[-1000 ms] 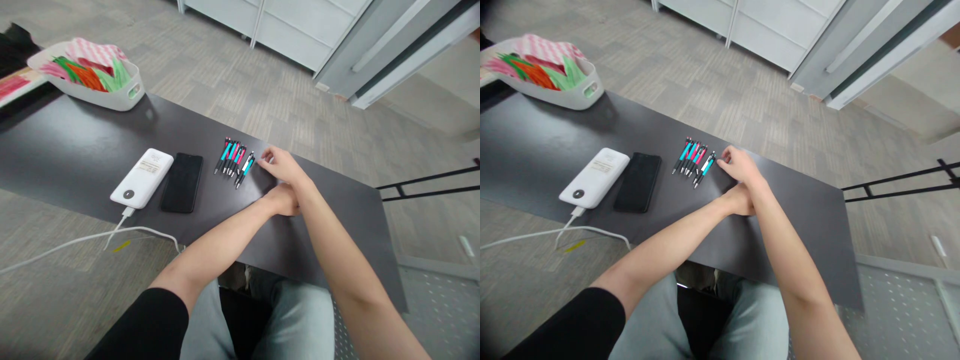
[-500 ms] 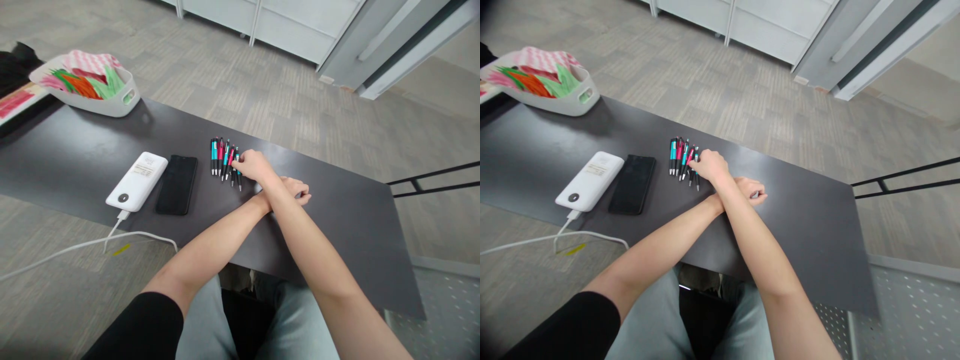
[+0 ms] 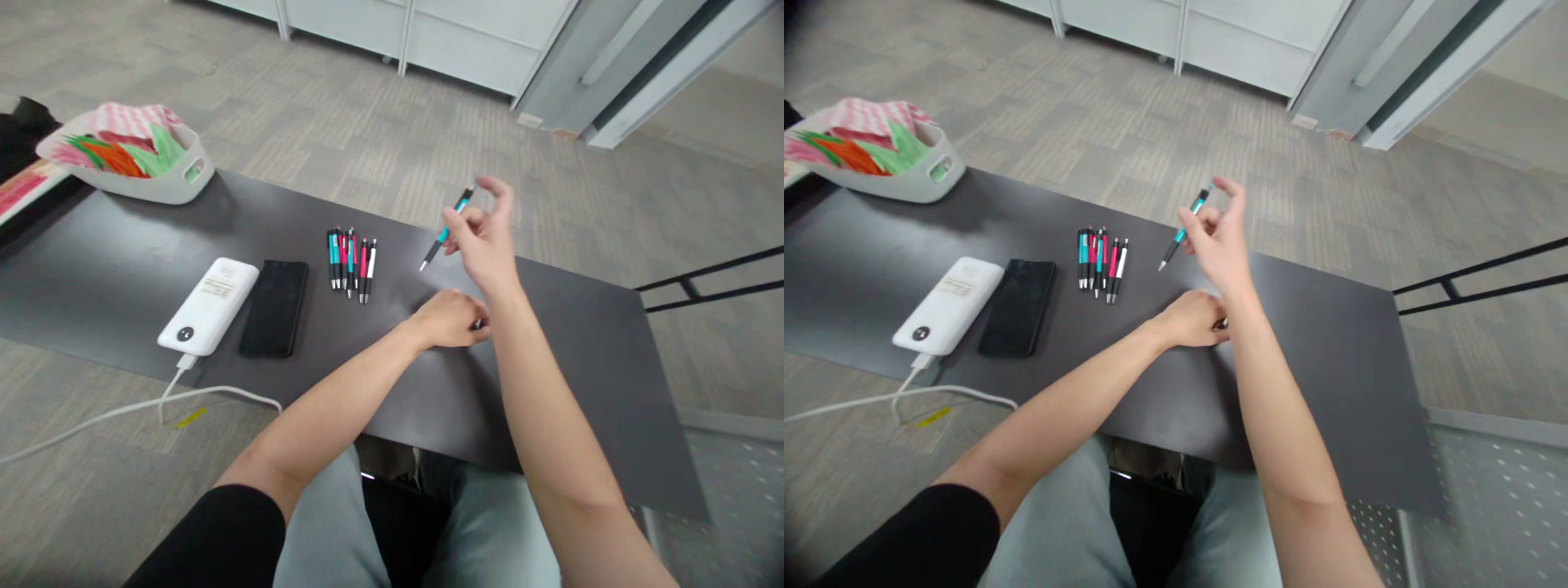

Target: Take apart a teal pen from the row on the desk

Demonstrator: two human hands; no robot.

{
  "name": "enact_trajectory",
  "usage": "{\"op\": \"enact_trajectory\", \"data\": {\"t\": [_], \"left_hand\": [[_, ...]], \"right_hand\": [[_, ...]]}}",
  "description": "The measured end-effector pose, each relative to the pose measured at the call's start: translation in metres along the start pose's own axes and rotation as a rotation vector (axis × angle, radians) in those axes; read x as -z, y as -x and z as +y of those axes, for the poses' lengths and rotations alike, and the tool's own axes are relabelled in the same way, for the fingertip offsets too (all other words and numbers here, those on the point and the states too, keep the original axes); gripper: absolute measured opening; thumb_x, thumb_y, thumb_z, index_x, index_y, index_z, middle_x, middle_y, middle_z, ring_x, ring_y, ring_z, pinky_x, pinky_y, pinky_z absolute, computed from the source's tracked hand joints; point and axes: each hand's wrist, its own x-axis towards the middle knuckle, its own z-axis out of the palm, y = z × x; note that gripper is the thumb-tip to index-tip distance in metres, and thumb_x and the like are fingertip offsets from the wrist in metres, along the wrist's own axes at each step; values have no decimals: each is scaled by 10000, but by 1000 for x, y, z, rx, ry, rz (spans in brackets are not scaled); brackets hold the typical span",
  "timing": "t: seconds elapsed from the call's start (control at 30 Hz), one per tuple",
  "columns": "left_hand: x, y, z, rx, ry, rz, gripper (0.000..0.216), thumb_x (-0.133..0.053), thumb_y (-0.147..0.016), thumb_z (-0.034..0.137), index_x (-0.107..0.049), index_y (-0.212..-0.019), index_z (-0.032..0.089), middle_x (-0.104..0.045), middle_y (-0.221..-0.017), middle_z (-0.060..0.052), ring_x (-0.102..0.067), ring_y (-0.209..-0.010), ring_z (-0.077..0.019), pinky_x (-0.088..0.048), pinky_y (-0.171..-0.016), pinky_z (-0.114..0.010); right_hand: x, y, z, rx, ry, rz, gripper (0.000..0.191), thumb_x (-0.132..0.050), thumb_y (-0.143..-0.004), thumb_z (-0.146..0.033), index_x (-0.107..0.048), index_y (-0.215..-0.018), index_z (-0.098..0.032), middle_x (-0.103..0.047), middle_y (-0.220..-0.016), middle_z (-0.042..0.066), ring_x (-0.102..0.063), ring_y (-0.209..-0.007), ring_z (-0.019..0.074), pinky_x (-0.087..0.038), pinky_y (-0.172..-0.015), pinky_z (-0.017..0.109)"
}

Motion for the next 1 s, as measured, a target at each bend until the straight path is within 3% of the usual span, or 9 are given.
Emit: {"op": "enact_trajectory", "data": {"t": [0.17,0.3,0.43,0.53,0.63,0.73,0.8,0.9,1.0], "left_hand": [[7,5,2,3,108,110,303,-599,-1106,389,-692,-835,290,-836,-920,-43,-780,-831,-263,-513,-794,-445],[11,10,-6,95,212,246,304,-636,-1060,422,-666,-787,291,-726,-770,-17,-669,-728,-247,-420,-715,-412],[20,15,-17,208,340,405,368,-639,-1087,464,-717,-781,274,-687,-731,-14,-588,-679,-215,-416,-698,-386],[22,13,-22,289,417,516,386,-678,-1085,586,-770,-876,276,-642,-704,-8,-539,-650,-208,-414,-661,-370],[14,1,-20,270,416,507,356,-811,-1001,594,-787,-1074,246,-697,-812,1,-537,-637,-179,-436,-658,-349],[1,-18,-13,173,375,430,513,-954,-885,524,-775,-1255,216,-784,-968,-16,-604,-668,-159,-489,-714,-337],[-7,-29,-10,135,391,440,433,-925,-915,457,-786,-1247,215,-800,-946,-20,-648,-689,-168,-508,-724,-330],[-9,-34,-12,166,476,552,239,-844,-1004,424,-832,-1143,230,-779,-822,-12,-655,-655,-170,-500,-669,-311],[-1,-28,-20,224,619,676,352,-915,-989,563,-893,-1108,233,-821,-846,-46,-658,-655,-169,-521,-657,-308]], "right_hand": [[98,33,36,119,-53,339,673,-974,-927,-723,-567,-1339,-380,-660,-726,-106,-630,-518,175,-574,-549,325],[138,81,58,-4,-96,504,657,-993,-896,-663,-544,-1248,-337,-706,-713,-107,-610,-519,156,-496,-528,292],[145,95,72,-88,-144,542,714,-986,-851,-698,-509,-1237,-332,-694,-706,-118,-598,-537,151,-472,-539,296],[140,88,74,-102,-193,493,807,-977,-843,-719,-483,-1362,-347,-708,-738,-117,-658,-570,178,-555,-586,332],[133,85,69,-132,-224,422,861,-969,-859,-725,-430,-1434,-378,-700,-746,-119,-727,-638,207,-602,-630,355],[128,86,63,-169,-248,376,864,-981,-837,-737,-389,-1350,-374,-713,-773,-108,-744,-670,213,-598,-640,349],[125,87,59,-195,-250,359,873,-1005,-804,-740,-361,-1257,-362,-713,-786,-101,-715,-648,204,-566,-623,338],[123,87,55,-184,-211,328,871,-1036,-756,-752,-361,-1124,-342,-685,-802,-87,-613,-623,172,-500,-618,325],[123,88,50,-103,-77,261,746,-1038,-776,-746,-472,-989,-309,-627,-800,-57,-523,-672,158,-436,-660,331]]}}
